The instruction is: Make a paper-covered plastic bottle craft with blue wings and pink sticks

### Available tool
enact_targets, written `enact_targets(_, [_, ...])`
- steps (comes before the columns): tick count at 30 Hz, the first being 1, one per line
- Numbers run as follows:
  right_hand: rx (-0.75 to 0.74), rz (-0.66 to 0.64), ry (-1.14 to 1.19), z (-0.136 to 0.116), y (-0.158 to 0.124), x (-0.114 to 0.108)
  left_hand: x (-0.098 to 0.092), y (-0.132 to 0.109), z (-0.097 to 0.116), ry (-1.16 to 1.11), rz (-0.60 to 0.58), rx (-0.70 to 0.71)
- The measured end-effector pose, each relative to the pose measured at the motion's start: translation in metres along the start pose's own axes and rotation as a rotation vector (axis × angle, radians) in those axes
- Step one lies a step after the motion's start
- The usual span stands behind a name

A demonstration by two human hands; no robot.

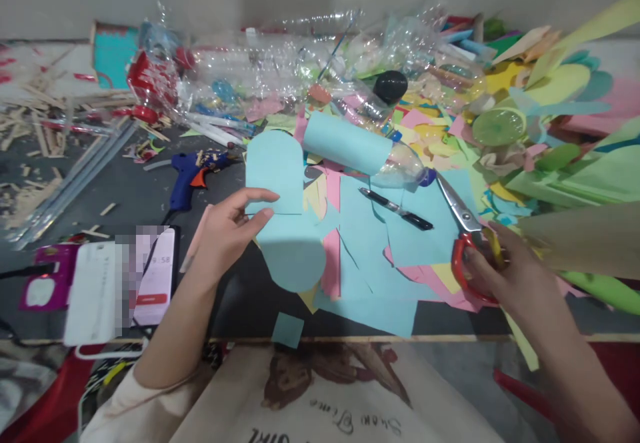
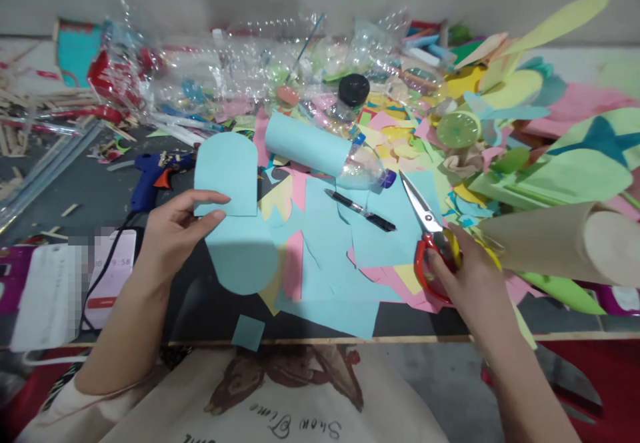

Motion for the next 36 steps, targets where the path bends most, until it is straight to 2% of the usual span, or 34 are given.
enact_targets(4, [-0.100,0.154,-0.106,-0.016,0.001,-0.008,-0.014,-0.004,-0.014,0.107,-0.010,-0.032])
enact_targets(7, [-0.165,0.235,0.022,-0.031,-0.001,-0.011,-0.018,-0.006,-0.021,0.165,-0.011,-0.053])
enact_targets(12, [-0.241,0.178,0.184,-0.049,-0.001,-0.009,-0.025,-0.007,-0.025,0.232,-0.058,-0.071])
enact_targets(17, [-0.267,0.099,0.217,-0.052,-0.001,-0.002,-0.039,-0.008,-0.036,0.315,-0.118,-0.146])
enact_targets(19, [-0.270,0.103,0.217,-0.054,-0.003,0.001,-0.043,-0.010,-0.041,0.369,-0.128,-0.092])
enact_targets(21, [-0.288,0.138,0.229,-0.056,-0.005,0.006,-0.045,-0.014,-0.045,0.428,-0.073,0.029])
enact_targets(24, [-0.358,0.199,0.287,-0.062,-0.008,0.015,-0.040,-0.024,-0.048,0.534,0.097,0.198])
enact_targets(26, [-0.405,0.216,0.330,-0.067,-0.011,0.022,-0.032,-0.033,-0.050,0.586,0.135,0.274])
enact_targets(29, [-0.481,0.176,0.391,-0.079,-0.017,0.030,-0.017,-0.047,-0.050,0.610,0.052,0.397])
enact_targets(32, [-0.586,0.154,0.484,-0.099,-0.024,0.034,-0.003,-0.058,-0.042,0.574,-0.032,0.445])
enact_targets(36, [-0.657,0.061,0.487,-0.129,-0.029,0.039,0.019,-0.067,-0.019,0.301,-0.172,0.408])
Point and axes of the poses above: each hand's wrist, its own y-axis towards the middle knuckle, its own x-axis out of the palm, z = x × y, the point moved 1 cm from there along y, towards the middle knuckle, and after that the axes turned 8 degrees about z, right-handed, at the moved point
